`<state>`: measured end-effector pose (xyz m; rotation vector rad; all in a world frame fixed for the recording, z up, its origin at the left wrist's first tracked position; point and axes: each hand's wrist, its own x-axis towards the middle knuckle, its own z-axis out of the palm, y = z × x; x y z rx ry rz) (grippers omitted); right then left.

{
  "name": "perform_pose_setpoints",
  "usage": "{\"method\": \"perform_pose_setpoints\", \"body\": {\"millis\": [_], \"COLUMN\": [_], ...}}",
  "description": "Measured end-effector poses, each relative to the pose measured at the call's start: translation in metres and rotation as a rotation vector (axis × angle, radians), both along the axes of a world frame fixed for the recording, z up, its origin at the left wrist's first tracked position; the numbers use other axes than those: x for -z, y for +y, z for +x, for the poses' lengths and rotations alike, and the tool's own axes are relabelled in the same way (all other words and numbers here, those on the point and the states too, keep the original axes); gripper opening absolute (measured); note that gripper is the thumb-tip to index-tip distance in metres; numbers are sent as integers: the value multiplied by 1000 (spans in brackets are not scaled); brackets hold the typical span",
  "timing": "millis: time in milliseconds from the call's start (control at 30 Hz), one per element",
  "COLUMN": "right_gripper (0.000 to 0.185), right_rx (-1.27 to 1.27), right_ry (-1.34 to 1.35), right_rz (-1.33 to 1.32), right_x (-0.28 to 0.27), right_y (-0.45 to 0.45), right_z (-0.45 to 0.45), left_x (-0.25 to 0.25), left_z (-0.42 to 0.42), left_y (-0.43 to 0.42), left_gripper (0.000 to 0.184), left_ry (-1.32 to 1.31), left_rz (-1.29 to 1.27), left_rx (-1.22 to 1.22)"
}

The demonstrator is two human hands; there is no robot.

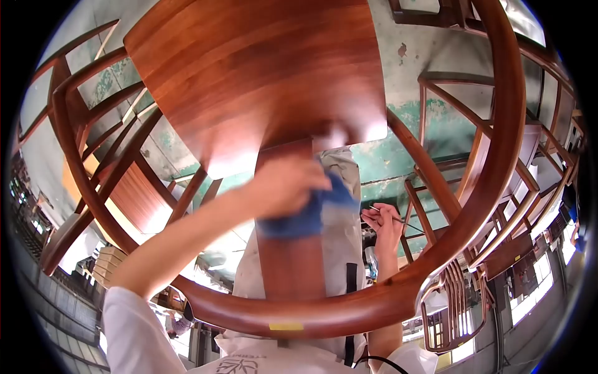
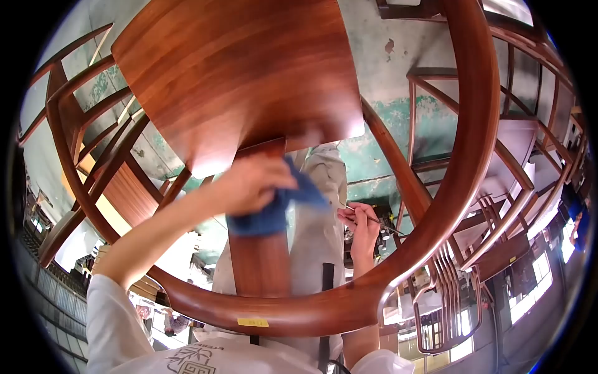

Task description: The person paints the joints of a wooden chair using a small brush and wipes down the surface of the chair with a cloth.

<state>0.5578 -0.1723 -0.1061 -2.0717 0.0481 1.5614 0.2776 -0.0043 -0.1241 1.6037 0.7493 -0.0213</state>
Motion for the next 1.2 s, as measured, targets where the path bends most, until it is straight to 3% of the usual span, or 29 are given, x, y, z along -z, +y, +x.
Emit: {"method": "perform_pose_setpoints", "body": {"millis": [33, 100, 200, 300, 367, 433, 533, 633, 767, 800, 900, 1000, 1200], "right_gripper": [21, 22, 22, 22, 22, 20, 18, 17, 20, 21, 22, 17, 11], "right_rx": [2, 2, 9, -5, 10, -12, 6, -40, -119, -121, -110, -100, -159], "right_ry": [-1, -16, -17, -12, -1, -26, -15, 25, 56, 77, 149, 197, 257], "right_rz": [-5, -9, 31, 20, 23, 36, 76, 117, 132, 149, 193, 191, 187], "right_x": [-1, -3, 2, -4, 2, 7, 10, 9, 14, 17, 34, 53, 78], "right_y": [0, -3, 1, 7, 14, 18, 35, 48, 66, 71, 81, 91, 110], "right_z": [0, 2, 7, 8, 6, 4, -11, -24, -41, -44, -55, -66, -79], "left_x": [28, 81, 84, 21, -37, -102, -128, -96, -18, -8, 77, 117, 127], "left_z": [2, 1, 2, -2, -1, -2, -10, -26, -48, -44, -58, -52, -48], "left_y": [9, 24, 7, 2, -23, -44, -47, -8, 77, 99, 109, 95, 90], "left_gripper": [41, 42, 37, 33, 25, 29, 37, 39, 50, 53, 76, 86, 89], "left_ry": [123, 100, 112, 80, -36, -203, -228, -47, 283, 335, 450, 480, 477], "left_rz": [86, -10, 94, 179, 108, -11, -94, 67, 577, 480, 669, 732, 707], "left_rx": [26, -87, -104, 74, 177, 216, 201, 186, -185, -284, -206, -226, -276]}}
